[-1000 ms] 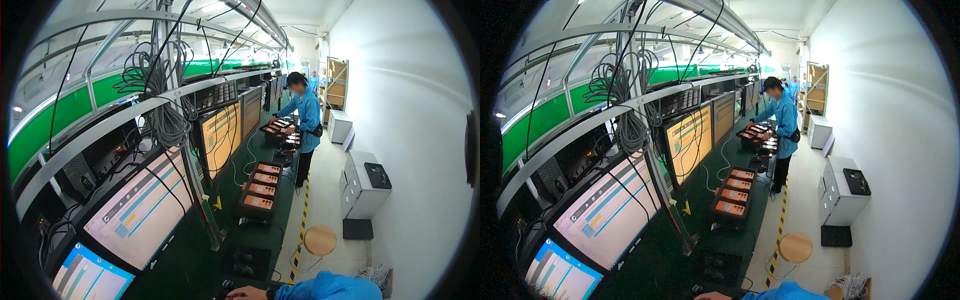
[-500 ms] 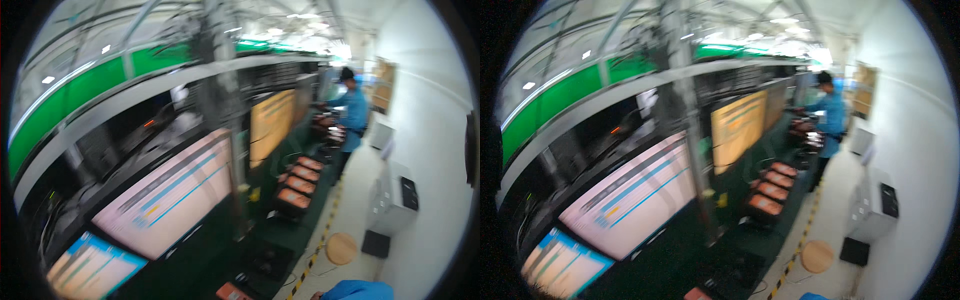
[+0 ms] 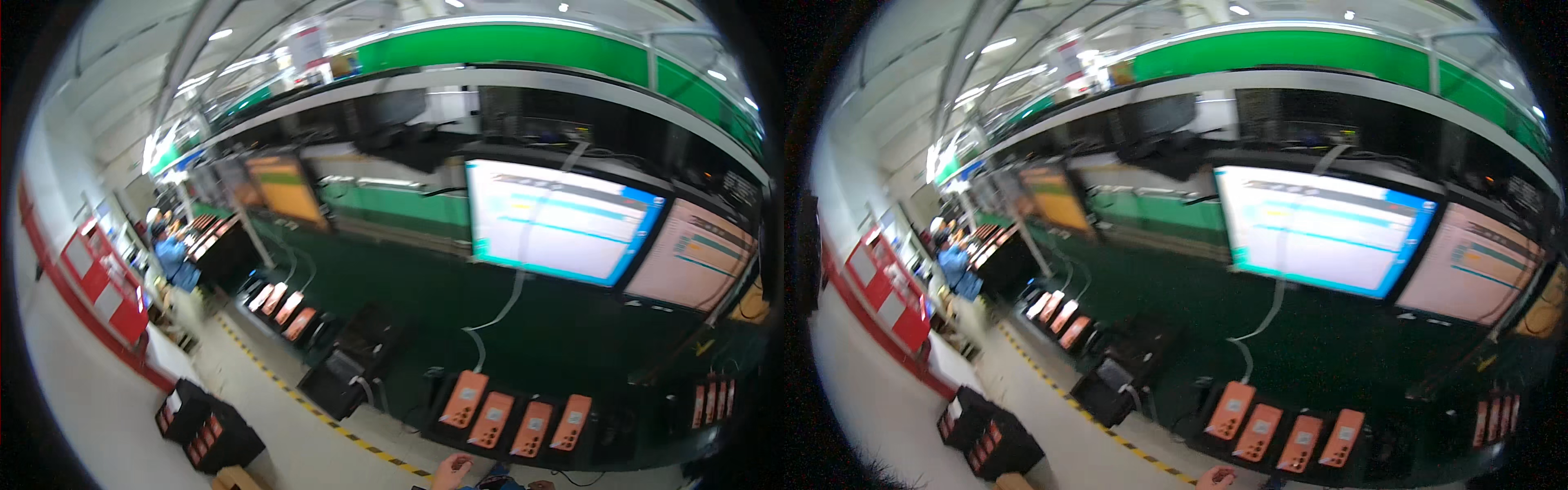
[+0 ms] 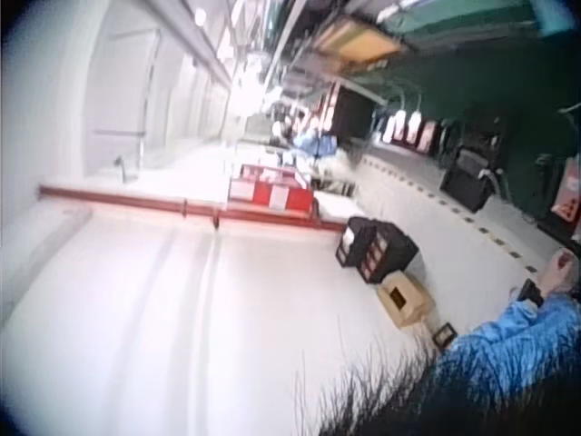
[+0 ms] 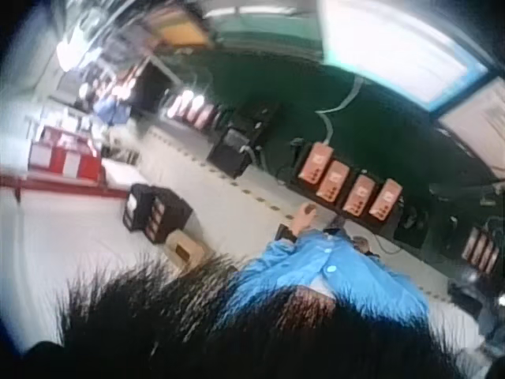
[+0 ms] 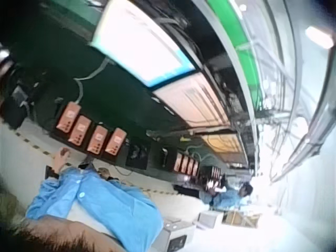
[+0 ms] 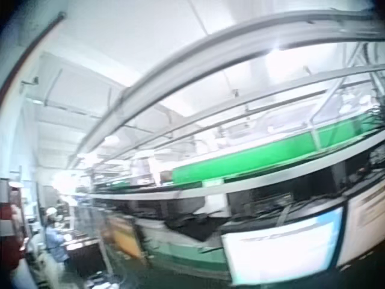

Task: Testing and scanning smartphones at a manufacturing or quality control station.

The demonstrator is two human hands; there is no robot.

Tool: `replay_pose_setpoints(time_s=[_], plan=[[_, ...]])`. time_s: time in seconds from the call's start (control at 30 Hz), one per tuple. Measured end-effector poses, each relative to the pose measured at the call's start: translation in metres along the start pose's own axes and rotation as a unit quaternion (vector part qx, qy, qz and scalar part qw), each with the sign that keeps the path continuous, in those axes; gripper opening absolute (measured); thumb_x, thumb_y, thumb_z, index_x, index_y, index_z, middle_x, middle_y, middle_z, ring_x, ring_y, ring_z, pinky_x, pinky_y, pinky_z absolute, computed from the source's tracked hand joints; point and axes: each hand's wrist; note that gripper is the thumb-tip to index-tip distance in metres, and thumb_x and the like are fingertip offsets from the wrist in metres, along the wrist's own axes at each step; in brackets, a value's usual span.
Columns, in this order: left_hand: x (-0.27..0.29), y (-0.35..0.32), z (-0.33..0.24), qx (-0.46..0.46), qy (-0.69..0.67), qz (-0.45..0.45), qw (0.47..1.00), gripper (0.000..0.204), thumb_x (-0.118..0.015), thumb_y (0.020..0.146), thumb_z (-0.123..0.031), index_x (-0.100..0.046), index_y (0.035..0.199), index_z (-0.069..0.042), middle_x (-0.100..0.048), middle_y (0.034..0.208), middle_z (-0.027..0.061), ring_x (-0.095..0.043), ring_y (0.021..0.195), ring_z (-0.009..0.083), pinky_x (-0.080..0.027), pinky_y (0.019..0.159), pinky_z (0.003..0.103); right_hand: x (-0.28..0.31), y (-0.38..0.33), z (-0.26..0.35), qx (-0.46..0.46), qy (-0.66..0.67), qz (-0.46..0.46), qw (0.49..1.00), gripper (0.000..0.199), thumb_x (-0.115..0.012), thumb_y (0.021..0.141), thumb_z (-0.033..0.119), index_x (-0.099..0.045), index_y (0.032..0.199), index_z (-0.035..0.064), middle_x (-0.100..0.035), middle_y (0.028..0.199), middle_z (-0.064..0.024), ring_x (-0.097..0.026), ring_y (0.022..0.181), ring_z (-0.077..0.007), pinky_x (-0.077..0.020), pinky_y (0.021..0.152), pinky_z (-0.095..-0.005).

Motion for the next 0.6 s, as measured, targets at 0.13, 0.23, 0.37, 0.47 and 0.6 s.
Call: replay_pose_setpoints(time_s=[0.13, 0.23, 0.37, 0.47, 0.6], plan=[[0.092, -0.034, 0.025, 0.074, -0.127, 0.023, 0.989, 0.028, -0.058, 0.088, -0.021, -0.061, 0.108, 0.000, -0.063, 0.099, 0.0116, -0.061, 0.090, 0.0209, -0.050, 0.077, 0.033, -0.065, 0.017, 0.017, -0.009, -0.235, -0.074, 0.969, 0.033, -0.057, 0.088, 0.029, -0.063, 0.105, 0.0011, -0.067, 0.091, -0.0128, -0.064, 0.078, -0.0216, -0.0513, 0.069, -0.0347], [0.151, -0.040, 0.101, 0.089, -0.108, -0.112, 0.984, 0.029, -0.059, 0.087, -0.021, -0.061, 0.108, 0.000, -0.065, 0.094, 0.0103, -0.061, 0.084, 0.0191, -0.050, 0.072, 0.031, -0.111, 0.037, 0.029, 0.004, -0.379, -0.095, 0.920, 0.036, -0.061, 0.085, 0.033, -0.064, 0.104, 0.0024, -0.068, 0.092, -0.0131, -0.064, 0.079, -0.0229, -0.0505, 0.071, -0.0344], [0.230, -0.060, 0.087, 0.077, -0.139, -0.190, 0.969, 0.028, -0.061, 0.086, -0.018, -0.061, 0.106, 0.001, -0.065, 0.090, 0.0091, -0.060, 0.077, 0.0168, -0.049, 0.066, 0.029, -0.146, 0.104, 0.034, 0.086, -0.503, -0.021, 0.860, 0.052, -0.065, 0.078, 0.044, -0.064, 0.108, 0.0022, -0.068, 0.094, -0.0139, -0.065, 0.081, -0.0245, -0.0502, 0.076, -0.0345], [0.267, -0.059, 0.087, 0.054, -0.173, -0.238, 0.954, 0.026, -0.061, 0.086, -0.018, -0.062, 0.103, 0.001, -0.065, 0.088, 0.0089, -0.060, 0.076, 0.0164, -0.049, 0.064, 0.029, -0.289, 0.069, 0.111, 0.101, -0.440, 0.006, 0.892, 0.040, -0.063, 0.085, 0.034, -0.064, 0.108, 0.0021, -0.068, 0.091, -0.0095, -0.064, 0.080, -0.0189, -0.0509, 0.073, -0.0320], [0.311, -0.034, 0.062, 0.044, -0.230, -0.173, 0.957, 0.023, -0.061, 0.086, -0.015, -0.062, 0.102, 0.001, -0.065, 0.089, 0.0088, -0.060, 0.079, 0.0158, -0.049, 0.066, 0.028, -0.468, 0.045, 0.177, 0.100, -0.380, 0.107, 0.913, 0.027, -0.060, 0.089, 0.023, -0.064, 0.106, 0.0024, -0.068, 0.094, -0.0072, -0.063, 0.081, -0.0138, -0.0503, 0.071, -0.0278]])
Point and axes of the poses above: each hand's wrist, its own y-axis towards the middle knuckle, its own x-axis out of the back of the hand, z = x × y
